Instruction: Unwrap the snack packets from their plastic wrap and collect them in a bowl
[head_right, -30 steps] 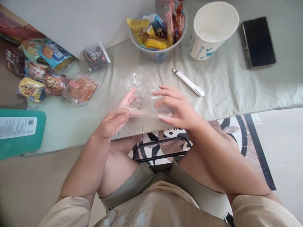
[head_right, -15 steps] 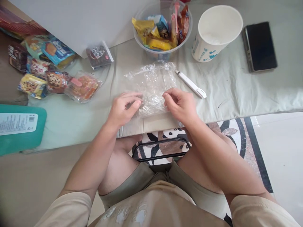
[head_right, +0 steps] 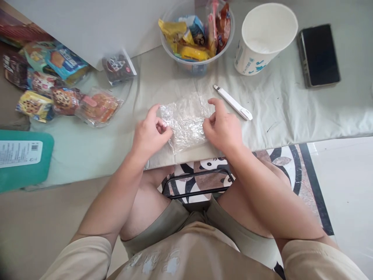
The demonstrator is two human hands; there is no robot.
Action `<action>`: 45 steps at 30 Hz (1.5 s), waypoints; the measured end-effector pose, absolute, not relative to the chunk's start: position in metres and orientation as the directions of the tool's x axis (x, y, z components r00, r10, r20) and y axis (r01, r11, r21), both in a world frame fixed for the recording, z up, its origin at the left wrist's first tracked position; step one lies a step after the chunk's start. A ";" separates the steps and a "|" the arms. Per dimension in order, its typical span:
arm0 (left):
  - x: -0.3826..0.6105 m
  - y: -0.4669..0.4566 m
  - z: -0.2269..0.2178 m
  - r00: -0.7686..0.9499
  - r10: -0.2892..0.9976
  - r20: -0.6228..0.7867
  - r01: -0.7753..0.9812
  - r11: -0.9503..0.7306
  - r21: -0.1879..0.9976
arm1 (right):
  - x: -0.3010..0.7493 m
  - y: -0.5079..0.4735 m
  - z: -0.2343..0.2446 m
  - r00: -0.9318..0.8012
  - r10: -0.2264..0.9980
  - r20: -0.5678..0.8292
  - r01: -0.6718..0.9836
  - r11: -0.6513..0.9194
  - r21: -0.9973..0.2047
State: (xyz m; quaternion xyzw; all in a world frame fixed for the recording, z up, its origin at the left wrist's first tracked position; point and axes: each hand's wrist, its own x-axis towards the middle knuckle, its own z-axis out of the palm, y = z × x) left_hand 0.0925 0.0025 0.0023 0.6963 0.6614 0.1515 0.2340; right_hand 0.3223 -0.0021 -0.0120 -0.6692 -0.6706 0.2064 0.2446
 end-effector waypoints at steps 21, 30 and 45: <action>0.092 -0.015 -0.002 0.633 0.774 0.029 0.693 -0.583 0.423 | 0.321 -0.016 -0.023 -0.318 0.945 0.075 0.881 0.324 -0.344; 0.088 -0.010 -0.005 0.436 0.871 0.228 0.609 -0.471 0.638 | 0.334 -0.009 -0.023 -0.480 0.809 0.338 0.640 0.587 -0.496; 0.068 0.007 -0.007 0.563 0.810 0.166 0.546 -0.515 0.660 | 0.332 -0.008 -0.009 -0.391 0.896 0.209 0.526 0.404 -0.748</action>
